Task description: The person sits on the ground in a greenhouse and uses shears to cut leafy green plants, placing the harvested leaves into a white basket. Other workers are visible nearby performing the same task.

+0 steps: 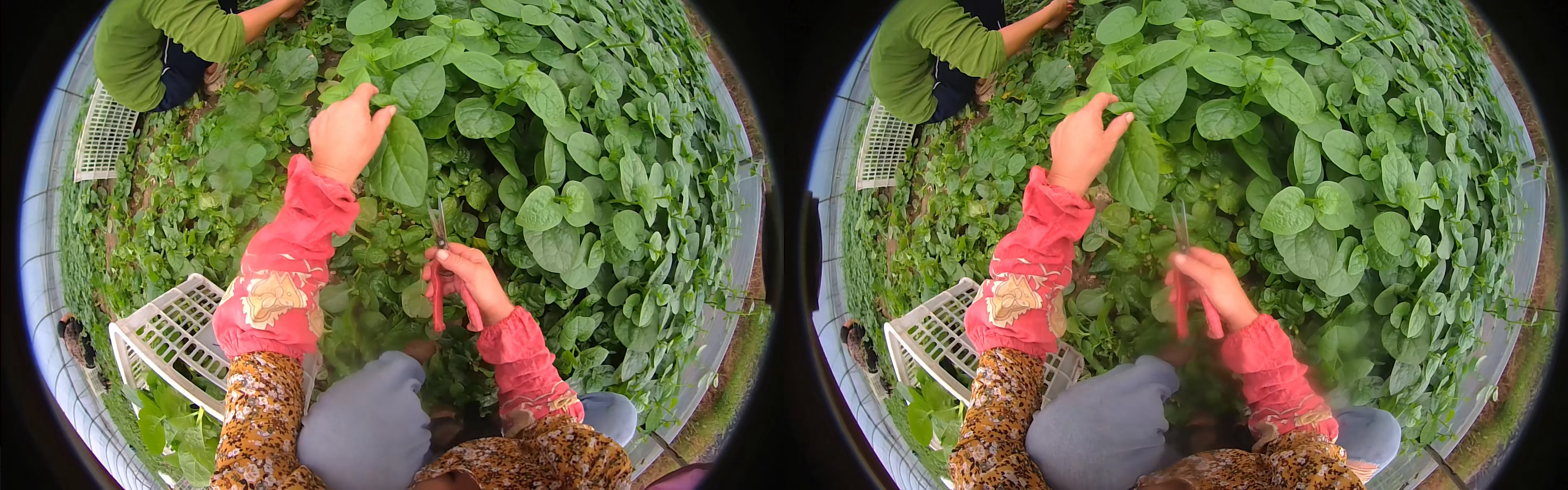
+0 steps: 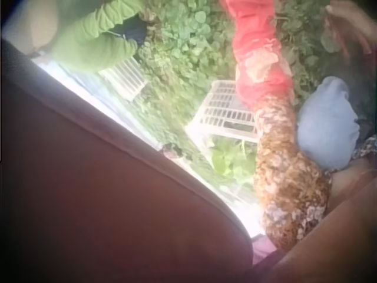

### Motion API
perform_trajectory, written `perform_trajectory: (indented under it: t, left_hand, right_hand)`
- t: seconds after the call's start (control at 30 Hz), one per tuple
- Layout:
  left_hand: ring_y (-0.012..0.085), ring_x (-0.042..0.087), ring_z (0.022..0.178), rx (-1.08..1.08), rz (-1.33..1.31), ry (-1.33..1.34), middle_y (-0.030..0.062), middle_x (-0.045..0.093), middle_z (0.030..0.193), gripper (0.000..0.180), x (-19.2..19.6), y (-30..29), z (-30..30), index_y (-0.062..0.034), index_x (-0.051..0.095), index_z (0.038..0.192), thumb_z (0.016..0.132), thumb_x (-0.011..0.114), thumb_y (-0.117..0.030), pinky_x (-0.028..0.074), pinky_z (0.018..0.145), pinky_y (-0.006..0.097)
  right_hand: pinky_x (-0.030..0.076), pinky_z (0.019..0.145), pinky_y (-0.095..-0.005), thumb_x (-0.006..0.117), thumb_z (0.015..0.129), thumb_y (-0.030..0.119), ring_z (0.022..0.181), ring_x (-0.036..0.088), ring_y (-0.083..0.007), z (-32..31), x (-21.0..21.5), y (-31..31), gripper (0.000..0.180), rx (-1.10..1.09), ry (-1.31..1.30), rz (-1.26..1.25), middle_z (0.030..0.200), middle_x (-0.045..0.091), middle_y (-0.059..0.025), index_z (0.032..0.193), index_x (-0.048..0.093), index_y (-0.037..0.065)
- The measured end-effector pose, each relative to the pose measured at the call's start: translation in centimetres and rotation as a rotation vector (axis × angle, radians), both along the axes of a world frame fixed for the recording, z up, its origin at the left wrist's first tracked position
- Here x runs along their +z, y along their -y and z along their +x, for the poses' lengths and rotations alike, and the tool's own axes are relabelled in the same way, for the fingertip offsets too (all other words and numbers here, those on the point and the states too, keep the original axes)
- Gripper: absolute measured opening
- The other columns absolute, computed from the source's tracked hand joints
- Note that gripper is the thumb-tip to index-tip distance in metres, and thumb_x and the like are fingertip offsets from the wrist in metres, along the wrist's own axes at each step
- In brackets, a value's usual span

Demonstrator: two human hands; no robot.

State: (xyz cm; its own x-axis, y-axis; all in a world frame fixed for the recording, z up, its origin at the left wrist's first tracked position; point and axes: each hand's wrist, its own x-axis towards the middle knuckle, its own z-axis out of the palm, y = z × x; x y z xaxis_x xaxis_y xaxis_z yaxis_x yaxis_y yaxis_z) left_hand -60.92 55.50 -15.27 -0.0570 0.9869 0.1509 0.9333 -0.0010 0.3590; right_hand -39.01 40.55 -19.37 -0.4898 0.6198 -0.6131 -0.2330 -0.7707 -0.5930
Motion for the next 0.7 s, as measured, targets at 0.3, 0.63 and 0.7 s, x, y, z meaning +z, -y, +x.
perform_trajectory:
  t: [0.3,0.63,0.7]
  left_hand:
    - [0.0068,0.052,0.064,0.162,0.115,0.745,0.0006,0.063,0.072,0.016,-8.8,1.0,-7.9,-0.0013,0.065,0.092,0.086,0.065,-0.016,0.043,0.060,0.025]
    - [0.0103,0.060,0.075,0.232,0.166,1.431,0.0104,0.068,0.091,0.014,-5.8,2.6,-4.2,0.0013,0.064,0.095,0.086,0.068,-0.009,0.048,0.071,0.023]
    - [0.0138,0.062,0.072,0.327,0.151,1.540,0.0190,0.068,0.099,0.017,-3.4,3.5,-3.9,0.0017,0.061,0.097,0.088,0.065,-0.012,0.049,0.064,0.022]
  right_hand:
    - [0.055,0.066,-0.0389,0.053,0.094,0.036,0.068,0.065,-0.0252,-2.6,-2.6,-7.5,0.037,0.002,-0.072,-0.031,0.085,0.064,-0.0130,0.101,0.057,-0.001]
    - [0.045,0.050,-0.0303,0.056,0.092,0.037,0.055,0.056,-0.0173,-3.2,-5.5,-11.4,0.033,-0.123,-0.076,-0.060,0.072,0.060,-0.0073,0.091,0.057,0.004]
    - [0.048,0.051,-0.0314,0.055,0.093,0.034,0.057,0.058,-0.0175,-2.1,-4.4,-9.4,0.031,-0.134,-0.061,-0.028,0.074,0.061,-0.0076,0.094,0.057,0.004]
